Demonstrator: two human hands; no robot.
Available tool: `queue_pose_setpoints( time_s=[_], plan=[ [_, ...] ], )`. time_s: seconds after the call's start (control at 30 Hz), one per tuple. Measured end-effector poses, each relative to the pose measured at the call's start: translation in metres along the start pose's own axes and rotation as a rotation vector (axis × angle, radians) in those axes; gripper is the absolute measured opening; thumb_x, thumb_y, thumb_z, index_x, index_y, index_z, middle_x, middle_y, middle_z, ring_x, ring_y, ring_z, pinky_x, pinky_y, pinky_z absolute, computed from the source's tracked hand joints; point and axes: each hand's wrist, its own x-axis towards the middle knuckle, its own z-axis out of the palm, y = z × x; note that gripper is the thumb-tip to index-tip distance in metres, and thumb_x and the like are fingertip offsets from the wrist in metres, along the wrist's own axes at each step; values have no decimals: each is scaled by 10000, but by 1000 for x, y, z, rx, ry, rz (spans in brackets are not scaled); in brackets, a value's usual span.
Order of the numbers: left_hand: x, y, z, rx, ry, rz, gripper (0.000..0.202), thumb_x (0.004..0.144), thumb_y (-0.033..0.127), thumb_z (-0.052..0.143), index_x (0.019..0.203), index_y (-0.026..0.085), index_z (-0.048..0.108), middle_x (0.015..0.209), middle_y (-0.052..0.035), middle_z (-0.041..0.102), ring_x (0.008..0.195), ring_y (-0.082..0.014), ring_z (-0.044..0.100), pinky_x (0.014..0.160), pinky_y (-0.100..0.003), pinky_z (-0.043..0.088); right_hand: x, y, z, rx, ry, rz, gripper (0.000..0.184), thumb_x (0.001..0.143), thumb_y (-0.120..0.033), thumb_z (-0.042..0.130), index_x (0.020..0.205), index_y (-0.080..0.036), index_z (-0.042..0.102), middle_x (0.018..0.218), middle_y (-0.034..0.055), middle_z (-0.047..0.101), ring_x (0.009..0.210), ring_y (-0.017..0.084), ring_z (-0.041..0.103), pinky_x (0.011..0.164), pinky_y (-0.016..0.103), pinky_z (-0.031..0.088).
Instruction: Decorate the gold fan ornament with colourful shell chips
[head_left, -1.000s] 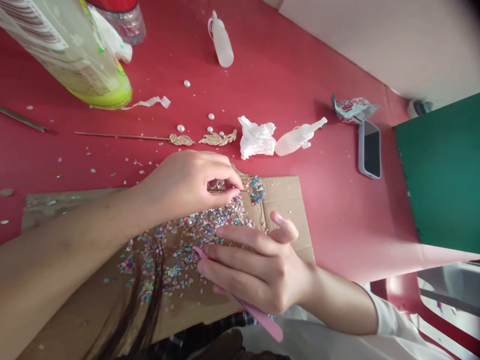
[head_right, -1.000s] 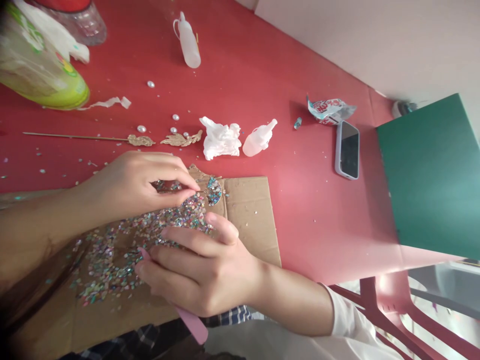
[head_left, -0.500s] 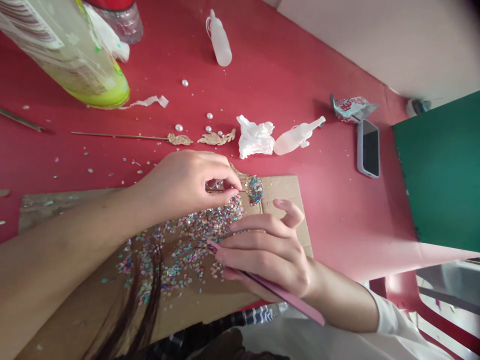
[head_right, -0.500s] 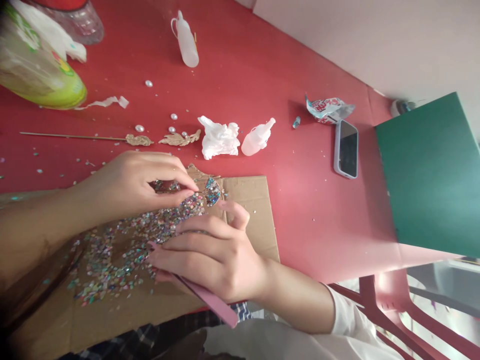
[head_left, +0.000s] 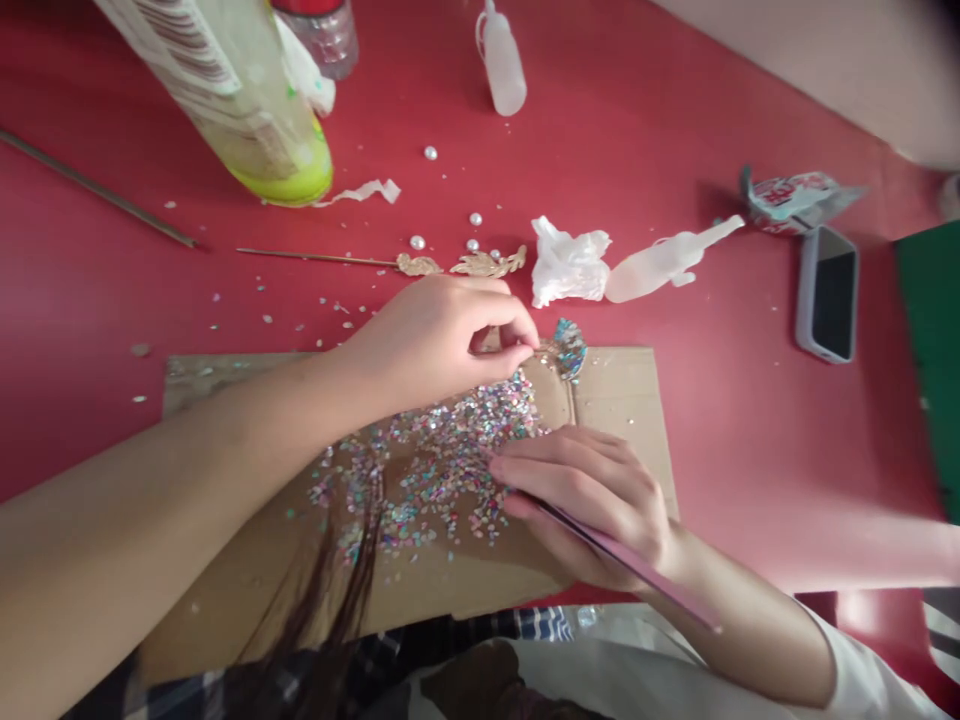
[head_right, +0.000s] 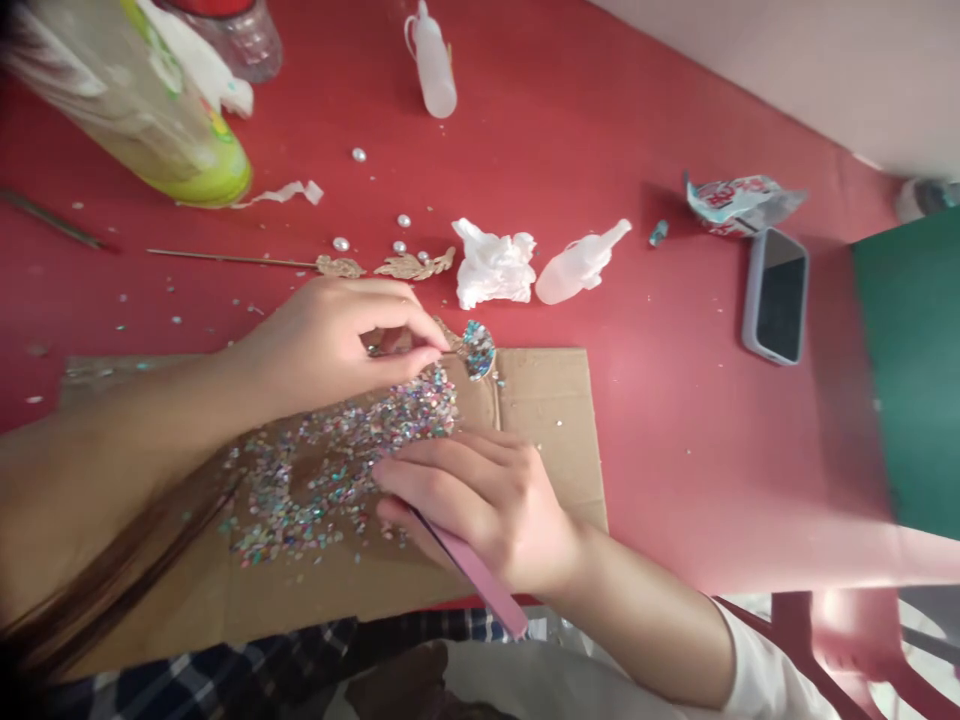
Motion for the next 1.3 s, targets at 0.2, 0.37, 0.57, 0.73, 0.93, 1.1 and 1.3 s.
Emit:
queue_pose_setpoints(
  time_s=[0.2, 0.37, 0.57, 0.73, 0.93, 1.1, 1.3],
  plan=[
    [2, -3, -1, -176, 68, -74, 113, 881, 243, 625, 897, 193, 726, 815, 10, 708, 687, -81, 570, 678, -239, 463, 6, -1, 7, -61, -39, 48, 185, 949, -93, 583, 1121, -81, 648, 977, 124, 778, 842, 171, 750, 712, 304, 634],
    [4, -4, -5, -335, 69, -145, 120, 879, 247, 635, 915, 173, 723, 900, -9, 747, 770, -99, 618, 719, -250, 486, 6, 0, 7, 0, 15, 38, 200, 905, -51, 648, 1086, -134, 659, 936, 77, 780, 851, 134, 744, 732, 255, 617],
    [5, -6, -7, -543, 65, -162, 88, 878, 208, 644, 889, 143, 703, 930, -25, 742, 865, -105, 641, 775, -262, 489, 14, -9, -5, 11, -65, 149, 210, 941, -118, 617, 1124, -207, 665, 959, 40, 787, 840, 153, 754, 752, 312, 600],
    [6, -10, -6, -592, 65, -151, 77, 892, 185, 648, 906, 129, 698, 951, -21, 743, 903, -93, 651, 788, -242, 510, 33, -10, 2, -63, 6, 306, 91, 948, -237, 646, 1017, -260, 701, 916, 3, 789, 799, 167, 746, 725, 324, 582],
    [6, -12, -8, -646, 35, -185, 108, 880, 237, 669, 933, 157, 719, 928, 1, 745, 846, -87, 655, 758, -240, 535, 44, 4, 28, -38, 100, 321, 88, 959, -248, 612, 932, -235, 695, 828, -8, 763, 751, 165, 706, 708, 329, 529],
    [6, -12, -12, -686, 13, -244, 162, 909, 264, 633, 1007, 159, 707, 938, 10, 747, 867, -95, 676, 772, -263, 552, 42, 7, 32, -136, 87, 192, 72, 960, -207, 616, 967, -236, 682, 863, -3, 770, 765, 166, 687, 722, 341, 463],
    [10, -16, -16, -785, 63, -281, 131, 910, 220, 602, 944, 153, 710, 901, 44, 733, 884, -73, 678, 747, -192, 506, 40, 9, 32, -210, 76, 252, 143, 975, -209, 588, 1070, -189, 692, 999, 51, 779, 922, 205, 690, 799, 367, 443]
  ],
)
